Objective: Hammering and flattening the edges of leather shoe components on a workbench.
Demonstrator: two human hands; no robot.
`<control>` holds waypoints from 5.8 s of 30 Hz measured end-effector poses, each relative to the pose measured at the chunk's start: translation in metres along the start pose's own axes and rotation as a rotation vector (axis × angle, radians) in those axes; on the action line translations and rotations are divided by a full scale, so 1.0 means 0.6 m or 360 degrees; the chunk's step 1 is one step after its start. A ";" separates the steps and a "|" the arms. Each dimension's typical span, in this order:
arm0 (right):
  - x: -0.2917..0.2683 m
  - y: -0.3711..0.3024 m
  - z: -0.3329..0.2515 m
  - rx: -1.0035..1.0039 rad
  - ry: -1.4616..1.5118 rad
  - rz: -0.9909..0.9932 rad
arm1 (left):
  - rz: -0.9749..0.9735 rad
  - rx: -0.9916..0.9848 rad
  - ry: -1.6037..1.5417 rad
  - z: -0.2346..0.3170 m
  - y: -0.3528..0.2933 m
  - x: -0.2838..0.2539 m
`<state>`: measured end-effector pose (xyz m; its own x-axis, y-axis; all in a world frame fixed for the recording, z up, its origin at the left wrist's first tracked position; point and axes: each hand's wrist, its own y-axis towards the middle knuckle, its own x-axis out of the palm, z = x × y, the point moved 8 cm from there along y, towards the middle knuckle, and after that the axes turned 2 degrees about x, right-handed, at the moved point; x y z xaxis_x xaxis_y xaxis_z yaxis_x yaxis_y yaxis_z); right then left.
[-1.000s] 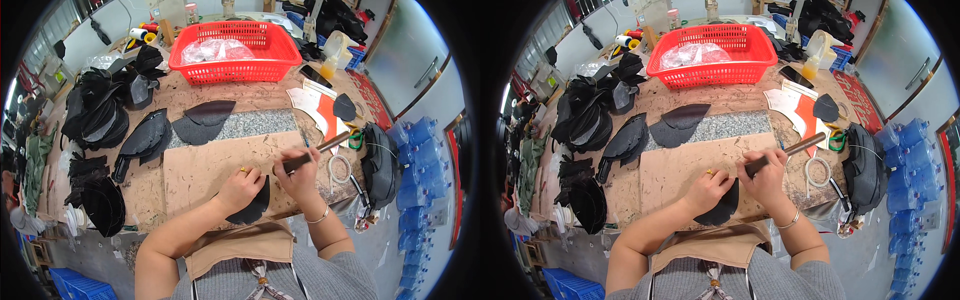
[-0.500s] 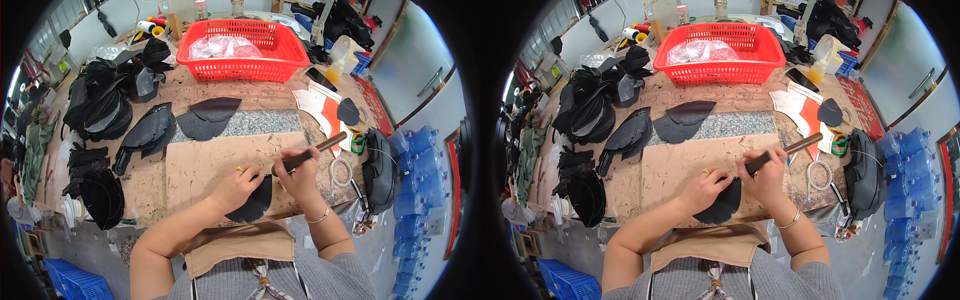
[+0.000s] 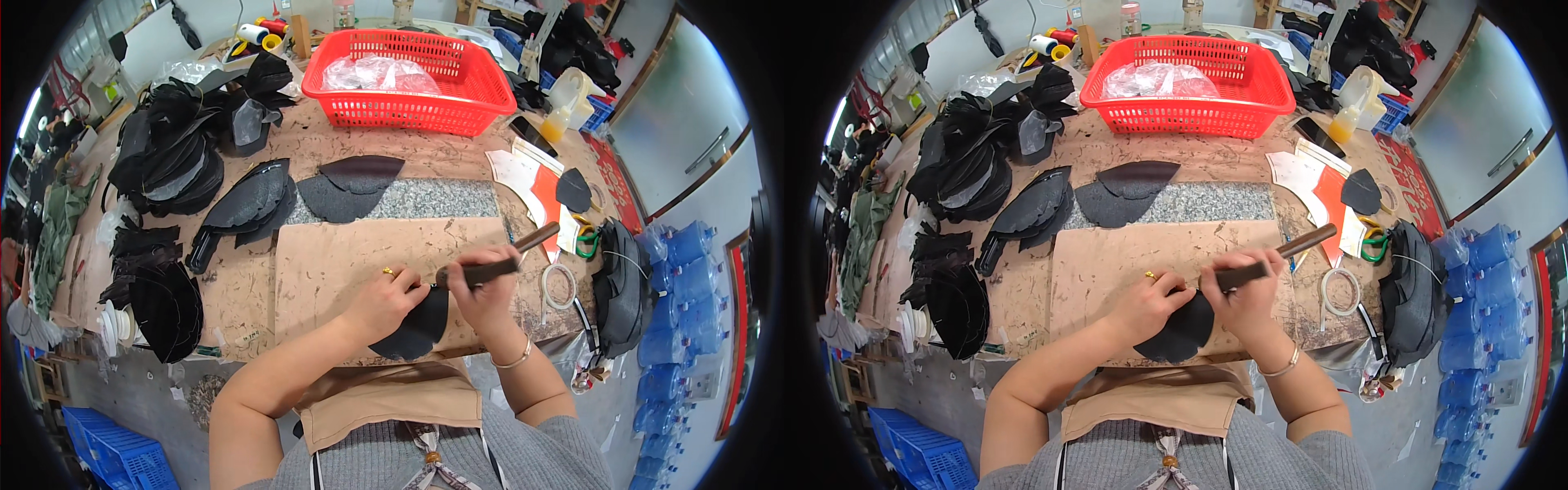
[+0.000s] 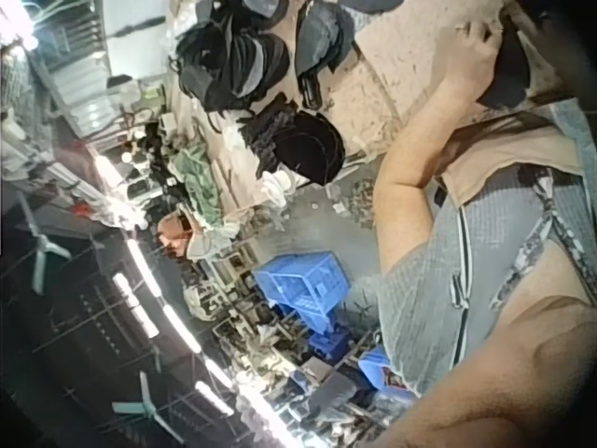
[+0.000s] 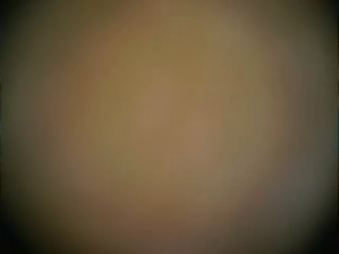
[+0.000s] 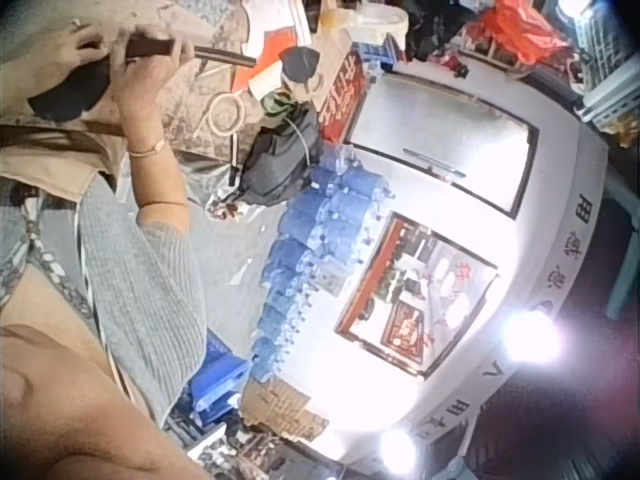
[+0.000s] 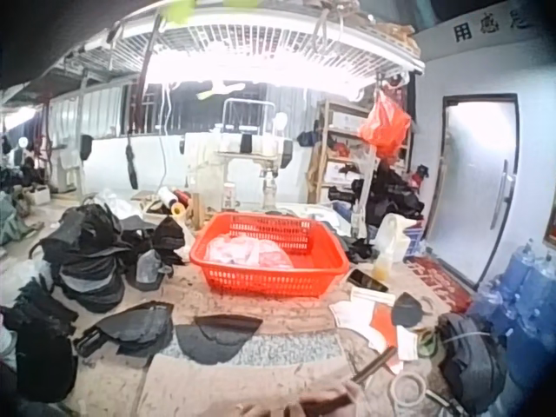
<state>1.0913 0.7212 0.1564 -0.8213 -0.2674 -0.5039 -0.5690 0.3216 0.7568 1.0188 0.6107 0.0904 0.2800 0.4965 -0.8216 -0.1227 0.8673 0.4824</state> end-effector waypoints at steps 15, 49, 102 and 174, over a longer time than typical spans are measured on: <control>-0.024 -0.032 0.071 0.0228 -0.0321 -0.0005 | -0.0140 -0.0047 -0.0509 -0.046 0.076 0.035; 0.034 0.008 0.032 0.0008 -0.0113 -0.0317 | 0.0050 0.0055 -0.0209 -0.041 0.021 0.014; 0.074 0.017 -0.021 -0.0119 -0.0120 -0.0227 | 0.0206 -0.0137 -0.0112 -0.055 -0.024 -0.017; 0.145 -0.002 -0.093 -0.0093 0.0160 -0.0449 | 0.0199 -0.0560 0.0275 0.021 -0.149 -0.079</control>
<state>1.0232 0.6470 0.1347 -0.6215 -0.4283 -0.6559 -0.7683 0.1697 0.6172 1.0287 0.5088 0.0902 0.0821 0.5712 -0.8167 -0.4721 0.7440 0.4729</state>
